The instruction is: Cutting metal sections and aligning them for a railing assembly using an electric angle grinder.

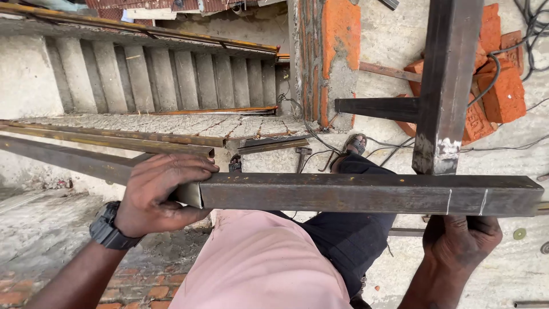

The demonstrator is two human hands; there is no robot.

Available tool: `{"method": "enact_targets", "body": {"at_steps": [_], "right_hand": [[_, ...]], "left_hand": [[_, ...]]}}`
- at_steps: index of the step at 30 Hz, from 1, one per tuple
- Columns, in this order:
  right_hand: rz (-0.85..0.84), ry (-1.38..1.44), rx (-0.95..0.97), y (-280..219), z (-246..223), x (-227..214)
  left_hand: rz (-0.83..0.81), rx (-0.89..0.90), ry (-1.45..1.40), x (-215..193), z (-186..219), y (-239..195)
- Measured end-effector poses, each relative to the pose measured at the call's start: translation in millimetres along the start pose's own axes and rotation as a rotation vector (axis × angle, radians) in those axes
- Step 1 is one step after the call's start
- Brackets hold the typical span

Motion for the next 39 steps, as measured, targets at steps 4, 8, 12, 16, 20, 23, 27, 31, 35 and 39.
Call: {"method": "enact_targets", "body": {"at_steps": [4,8,12,16,20,23,27,31,35,39], "right_hand": [[-0.013,-0.143,-0.027,8.9,-0.9,-7.2],[-0.099,-0.239,-0.061,17.4,-5.9,-7.1],[-0.125,-0.275,-0.011,17.6,-8.6,-6.6],[-0.181,-0.213,-0.009,16.8,-5.7,-29.5],[-0.146,-0.249,-0.035,18.6,-9.5,-26.6],[-0.194,-0.284,-0.034,19.5,-12.5,-4.6],[-0.276,-0.277,-0.048,16.0,-13.0,0.5],[-0.238,-0.310,-0.074,13.4,-11.5,9.5],[-0.140,-0.331,-0.082,10.7,-12.4,9.4],[-0.088,-0.353,-0.109,5.4,-12.2,-8.9]], "left_hand": [[0.050,-0.011,-0.018,-3.9,0.5,-0.6],[0.048,0.034,-0.002,-0.6,5.3,-1.1],[0.058,0.063,0.001,-2.0,8.0,-0.5],[0.054,0.077,-0.032,-1.7,6.7,0.8],[0.052,0.047,-0.039,-2.1,2.6,-0.2],[0.044,0.050,-0.035,-2.3,2.8,-0.8],[0.054,0.063,-0.048,-1.7,3.5,-1.2],[0.043,0.062,-0.029,-0.4,3.5,-2.0],[0.051,0.080,0.001,1.6,3.3,-3.0],[0.042,0.075,-0.001,3.5,2.6,-3.6]]}}
Point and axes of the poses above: each hand's wrist, its own y-axis towards the middle knuckle, its own x-axis out of the palm, z = x × y, the point moved 10 cm from there along y, towards the middle knuckle, and after that the axes turned 14 degrees about y, right-handed, at the moved point
